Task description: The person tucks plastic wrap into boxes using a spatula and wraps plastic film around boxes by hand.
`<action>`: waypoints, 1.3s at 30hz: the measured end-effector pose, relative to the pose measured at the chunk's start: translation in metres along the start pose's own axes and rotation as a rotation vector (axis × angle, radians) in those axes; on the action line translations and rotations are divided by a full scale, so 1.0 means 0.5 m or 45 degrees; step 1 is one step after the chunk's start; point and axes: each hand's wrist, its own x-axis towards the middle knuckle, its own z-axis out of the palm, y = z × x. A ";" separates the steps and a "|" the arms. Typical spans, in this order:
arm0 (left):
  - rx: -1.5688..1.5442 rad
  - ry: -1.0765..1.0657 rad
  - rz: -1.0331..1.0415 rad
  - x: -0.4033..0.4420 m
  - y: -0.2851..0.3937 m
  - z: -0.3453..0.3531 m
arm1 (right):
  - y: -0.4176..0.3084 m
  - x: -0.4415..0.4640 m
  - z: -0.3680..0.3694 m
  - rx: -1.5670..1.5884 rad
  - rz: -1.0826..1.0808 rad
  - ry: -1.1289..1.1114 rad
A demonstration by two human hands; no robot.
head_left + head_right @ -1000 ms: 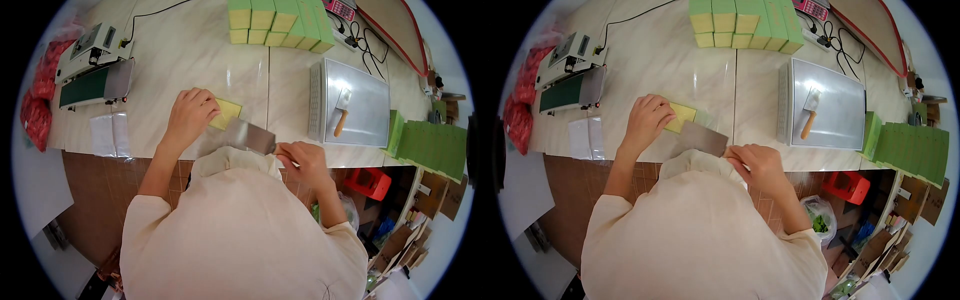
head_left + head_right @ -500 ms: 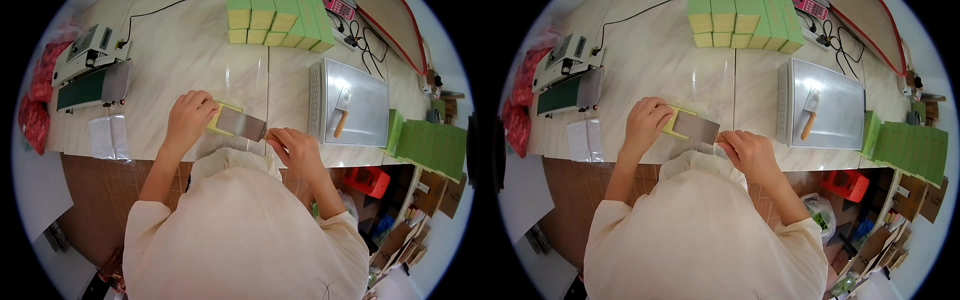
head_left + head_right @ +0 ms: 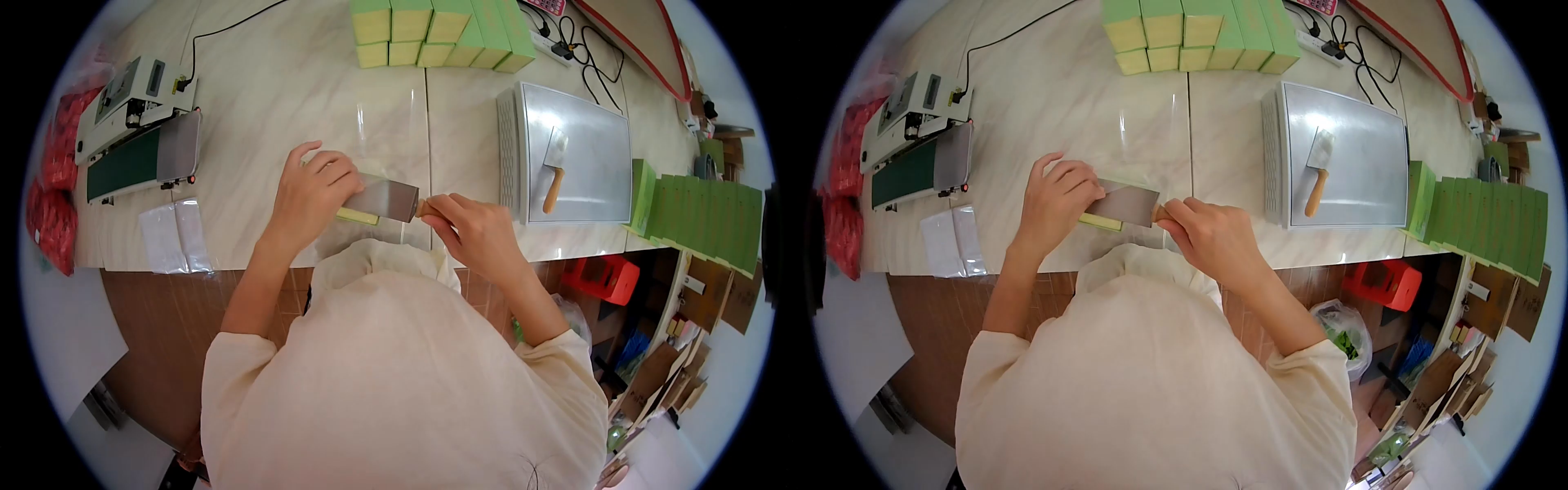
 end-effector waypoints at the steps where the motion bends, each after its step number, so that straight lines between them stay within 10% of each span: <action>1: -0.005 -0.007 0.013 -0.005 0.000 0.003 | 0.001 0.000 0.005 -0.020 -0.013 0.030; 12: 0.049 0.199 -0.378 -0.059 -0.037 -0.037 | 0.007 -0.044 -0.034 0.157 -0.019 0.123; 22: -0.958 -0.199 -0.793 -0.165 -0.113 0.057 | 0.430 -0.290 -0.044 -0.005 1.241 0.949; 29: -1.140 -0.313 -0.791 -0.105 -0.129 0.082 | 0.504 -0.306 0.034 -0.003 1.477 1.012; 31: -1.085 -0.109 -0.759 -0.080 -0.112 0.114 | 0.476 -0.297 0.058 -0.933 1.126 0.999; 39: -0.941 0.330 -0.869 0.016 0.121 0.227 | 0.055 -0.057 0.225 0.869 0.667 0.714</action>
